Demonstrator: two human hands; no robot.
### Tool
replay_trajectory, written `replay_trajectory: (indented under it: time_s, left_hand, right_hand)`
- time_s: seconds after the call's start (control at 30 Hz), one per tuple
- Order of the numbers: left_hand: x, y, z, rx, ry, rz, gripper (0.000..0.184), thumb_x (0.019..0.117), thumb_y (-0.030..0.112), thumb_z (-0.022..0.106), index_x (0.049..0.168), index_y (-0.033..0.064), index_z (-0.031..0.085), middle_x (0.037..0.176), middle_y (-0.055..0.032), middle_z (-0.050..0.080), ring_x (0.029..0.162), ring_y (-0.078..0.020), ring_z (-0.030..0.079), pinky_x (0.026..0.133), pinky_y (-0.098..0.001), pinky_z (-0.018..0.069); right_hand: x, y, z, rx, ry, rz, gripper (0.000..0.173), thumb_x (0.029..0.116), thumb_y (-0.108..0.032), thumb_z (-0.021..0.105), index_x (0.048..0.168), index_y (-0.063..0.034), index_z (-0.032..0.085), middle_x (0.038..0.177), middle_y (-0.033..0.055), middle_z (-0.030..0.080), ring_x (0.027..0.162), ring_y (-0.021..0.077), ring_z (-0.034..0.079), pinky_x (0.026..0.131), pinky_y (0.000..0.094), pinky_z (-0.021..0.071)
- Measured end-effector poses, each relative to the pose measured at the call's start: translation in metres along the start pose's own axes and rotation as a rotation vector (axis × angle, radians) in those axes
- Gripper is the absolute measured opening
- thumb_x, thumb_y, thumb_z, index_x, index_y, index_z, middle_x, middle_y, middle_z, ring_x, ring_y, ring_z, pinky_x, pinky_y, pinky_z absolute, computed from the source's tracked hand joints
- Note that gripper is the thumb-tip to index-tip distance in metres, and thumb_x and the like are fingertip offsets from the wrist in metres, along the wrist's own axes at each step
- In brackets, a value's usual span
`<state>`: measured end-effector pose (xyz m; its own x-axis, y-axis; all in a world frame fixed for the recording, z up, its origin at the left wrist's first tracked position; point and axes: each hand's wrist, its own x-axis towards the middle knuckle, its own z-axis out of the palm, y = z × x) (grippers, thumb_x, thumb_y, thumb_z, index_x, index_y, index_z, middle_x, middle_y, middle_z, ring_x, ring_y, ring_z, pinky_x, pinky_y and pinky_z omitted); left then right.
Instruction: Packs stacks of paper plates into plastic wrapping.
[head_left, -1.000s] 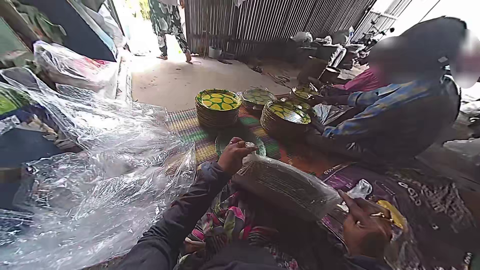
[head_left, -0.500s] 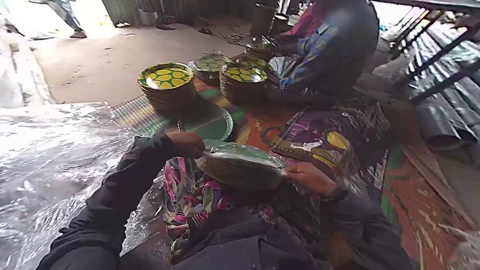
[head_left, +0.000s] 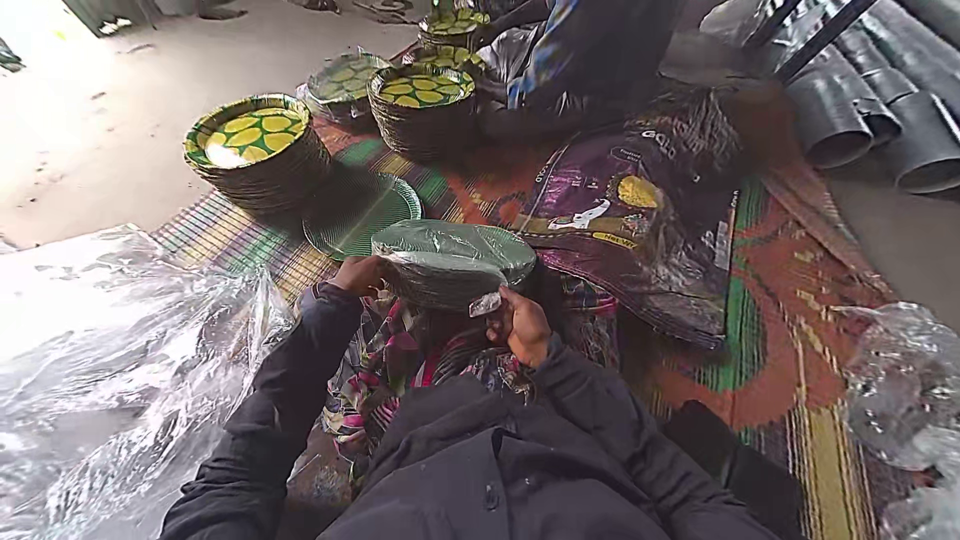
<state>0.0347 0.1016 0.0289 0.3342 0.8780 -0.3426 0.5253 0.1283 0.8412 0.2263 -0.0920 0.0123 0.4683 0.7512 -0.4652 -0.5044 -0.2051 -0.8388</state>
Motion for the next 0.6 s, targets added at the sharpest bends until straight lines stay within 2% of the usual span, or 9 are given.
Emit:
replay_trajectory:
  time_s: [0.07,0.13,0.2,0.27,0.33,0.4,0.47,0.53,0.6]
  left_hand:
    - [-0.004,0.007,-0.007,-0.118,-0.045,0.011,0.038,0.1121,0.025,0.036,0.117,-0.0032,0.061,0.091,-0.0100,0.062,0.073,-0.0143,0.057,0.070,-0.0344,0.0515]
    - [-0.007,0.009,-0.011,0.090,-0.090,0.238,0.035,0.1113,0.014,0.036,0.106,-0.0073,0.063,0.085,-0.0104,0.062,0.071,-0.0133,0.060,0.070,-0.0326,0.0534]
    - [-0.013,0.014,-0.014,0.386,-0.095,0.382,0.030,0.1094,0.009,0.047,0.113,-0.0107,0.068,0.106,-0.0261,0.070,0.097,-0.0346,0.069,0.093,-0.0545,0.0527]
    - [-0.017,0.011,-0.004,0.560,0.024,0.495,0.020,0.1023,0.008,0.061,0.104,-0.0072,0.075,0.115,-0.0300,0.069,0.115,-0.0465,0.064,0.103,-0.0657,0.0446]
    - [-0.020,0.007,0.011,0.630,0.138,0.565,0.017,0.0981,0.009,0.067,0.096,-0.0037,0.078,0.110,-0.0281,0.070,0.115,-0.0474,0.063,0.104,-0.0653,0.0451]
    - [-0.018,0.003,0.018,0.586,0.209,0.640,0.018,0.0956,0.014,0.071,0.094,-0.0035,0.077,0.103,-0.0261,0.072,0.108,-0.0462,0.067,0.097,-0.0652,0.0493]
    - [-0.014,0.000,0.019,0.490,0.289,0.676,0.034,0.0894,0.019,0.080,0.101,-0.0095,0.068,0.102,-0.0297,0.069,0.101,-0.0484,0.067,0.092,-0.0668,0.0514]
    - [-0.009,-0.003,0.017,0.418,0.332,0.700,0.053,0.0837,0.021,0.087,0.118,-0.0097,0.059,0.115,-0.0321,0.064,0.103,-0.0489,0.066,0.090,-0.0651,0.0527]
    - [0.005,-0.015,0.014,0.384,0.305,0.872,0.055,0.0849,0.016,0.084,0.131,-0.0025,0.062,0.127,-0.0281,0.064,0.111,-0.0429,0.066,0.092,-0.0571,0.0547]
  right_hand:
    - [0.003,-0.006,0.009,0.099,0.043,-0.060,0.040,0.1133,-0.028,0.032,0.088,-0.0077,0.055,0.062,0.0001,0.054,0.050,0.0097,0.050,0.049,0.0242,0.0456]
    - [0.002,-0.004,0.015,0.131,0.107,-0.128,0.036,0.1124,-0.023,0.034,0.088,-0.0079,0.055,0.063,-0.0002,0.054,0.050,0.0092,0.051,0.052,0.0244,0.0480]
    - [0.000,-0.001,0.015,0.086,0.091,-0.182,0.032,0.1132,-0.019,0.034,0.096,-0.0033,0.056,0.071,0.0019,0.055,0.057,0.0101,0.054,0.058,0.0254,0.0516]
    - [0.000,0.001,0.011,0.039,0.091,-0.232,0.026,0.1115,-0.012,0.042,0.097,0.0025,0.057,0.075,0.0053,0.059,0.060,0.0112,0.060,0.064,0.0266,0.0570]
    - [0.004,0.006,0.005,0.035,0.137,-0.291,0.017,0.1063,-0.004,0.052,0.093,0.0043,0.059,0.074,0.0068,0.064,0.062,0.0124,0.066,0.067,0.0283,0.0610]
    - [0.011,0.009,-0.002,0.025,0.171,-0.367,0.004,0.0989,0.002,0.063,0.097,0.0051,0.064,0.080,0.0080,0.068,0.068,0.0139,0.069,0.071,0.0309,0.0630]
    - [0.018,0.011,-0.007,-0.090,0.215,-0.451,0.008,0.0914,0.004,0.072,0.096,0.0042,0.066,0.081,0.0073,0.069,0.071,0.0125,0.070,0.072,0.0308,0.0629]
    - [0.024,0.014,-0.015,-0.380,0.315,-0.563,0.016,0.0858,-0.005,0.082,0.093,0.0028,0.070,0.082,0.0080,0.071,0.073,0.0126,0.068,0.073,0.0325,0.0584]
    - [0.028,0.017,-0.024,-0.693,0.438,-0.784,0.028,0.0809,-0.014,0.088,0.094,0.0061,0.073,0.091,0.0191,0.073,0.087,0.0296,0.070,0.082,0.0499,0.0548]
